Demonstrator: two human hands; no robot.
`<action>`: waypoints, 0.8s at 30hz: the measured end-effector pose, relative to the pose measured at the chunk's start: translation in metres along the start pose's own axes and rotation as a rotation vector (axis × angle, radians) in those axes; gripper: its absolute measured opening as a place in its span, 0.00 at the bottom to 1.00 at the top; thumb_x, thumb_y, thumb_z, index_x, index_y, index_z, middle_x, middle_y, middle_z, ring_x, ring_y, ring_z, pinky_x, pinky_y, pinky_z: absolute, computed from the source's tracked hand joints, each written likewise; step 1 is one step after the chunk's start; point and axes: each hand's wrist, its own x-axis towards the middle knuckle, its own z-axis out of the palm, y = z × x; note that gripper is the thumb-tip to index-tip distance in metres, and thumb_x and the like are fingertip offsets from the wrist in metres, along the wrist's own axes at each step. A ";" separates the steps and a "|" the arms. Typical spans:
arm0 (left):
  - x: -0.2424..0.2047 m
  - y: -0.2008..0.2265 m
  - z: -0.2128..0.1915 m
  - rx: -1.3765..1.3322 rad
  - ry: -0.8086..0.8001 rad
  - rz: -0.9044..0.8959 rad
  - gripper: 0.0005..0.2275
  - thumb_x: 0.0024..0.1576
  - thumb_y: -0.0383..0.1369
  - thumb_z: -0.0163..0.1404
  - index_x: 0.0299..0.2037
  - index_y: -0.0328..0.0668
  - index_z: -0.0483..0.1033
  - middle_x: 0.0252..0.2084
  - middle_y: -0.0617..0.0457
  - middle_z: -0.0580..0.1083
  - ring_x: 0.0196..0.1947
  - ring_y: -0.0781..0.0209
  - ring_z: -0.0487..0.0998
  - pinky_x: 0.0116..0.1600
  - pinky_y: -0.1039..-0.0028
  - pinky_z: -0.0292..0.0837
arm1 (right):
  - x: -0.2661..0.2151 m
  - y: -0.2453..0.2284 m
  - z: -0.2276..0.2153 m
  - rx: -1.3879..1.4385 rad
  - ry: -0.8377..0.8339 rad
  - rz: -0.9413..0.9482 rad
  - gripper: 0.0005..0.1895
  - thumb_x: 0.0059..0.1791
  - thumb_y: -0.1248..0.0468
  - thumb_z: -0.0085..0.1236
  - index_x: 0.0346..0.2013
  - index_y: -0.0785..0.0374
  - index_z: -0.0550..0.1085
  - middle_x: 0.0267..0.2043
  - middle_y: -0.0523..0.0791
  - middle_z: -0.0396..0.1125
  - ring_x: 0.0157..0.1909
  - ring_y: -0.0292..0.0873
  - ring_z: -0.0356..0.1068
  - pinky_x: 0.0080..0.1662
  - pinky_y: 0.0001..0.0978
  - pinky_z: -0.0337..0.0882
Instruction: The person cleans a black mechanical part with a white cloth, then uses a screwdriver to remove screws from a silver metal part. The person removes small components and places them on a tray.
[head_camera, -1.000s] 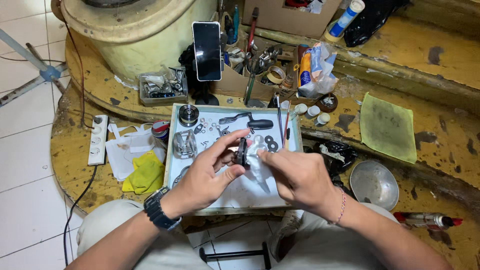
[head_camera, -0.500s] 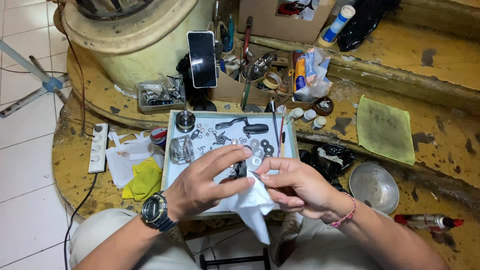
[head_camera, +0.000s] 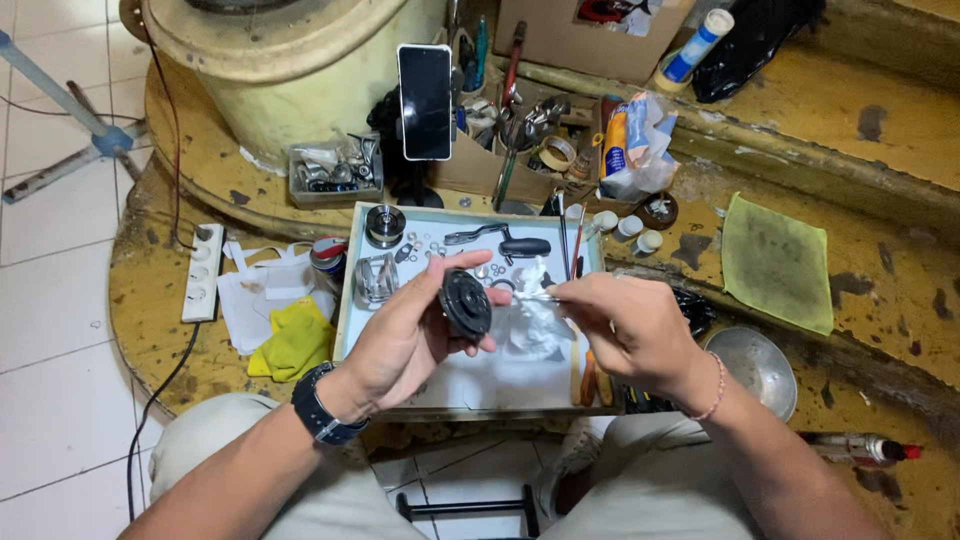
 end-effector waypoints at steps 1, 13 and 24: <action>-0.001 0.000 0.002 -0.004 0.002 -0.001 0.27 0.65 0.50 0.38 0.68 0.40 0.65 0.48 0.33 0.79 0.31 0.49 0.85 0.34 0.74 0.81 | 0.000 0.001 0.003 0.001 -0.004 0.002 0.09 0.51 0.70 0.54 0.41 0.56 0.80 0.23 0.41 0.73 0.17 0.43 0.64 0.26 0.30 0.68; -0.003 -0.006 0.016 0.106 0.062 -0.255 0.38 0.63 0.56 0.39 0.68 0.21 0.54 0.32 0.22 0.76 0.18 0.46 0.82 0.21 0.71 0.81 | 0.020 -0.016 0.010 -0.411 0.042 -0.619 0.12 0.55 0.69 0.43 0.39 0.55 0.77 0.35 0.43 0.71 0.27 0.41 0.61 0.26 0.28 0.62; -0.012 0.023 0.032 0.230 0.091 -0.308 0.34 0.64 0.48 0.44 0.67 0.16 0.57 0.38 0.23 0.74 0.20 0.49 0.82 0.20 0.73 0.83 | 0.024 -0.028 0.013 -0.563 0.116 -0.714 0.11 0.56 0.69 0.47 0.37 0.54 0.76 0.30 0.44 0.69 0.23 0.39 0.58 0.24 0.27 0.59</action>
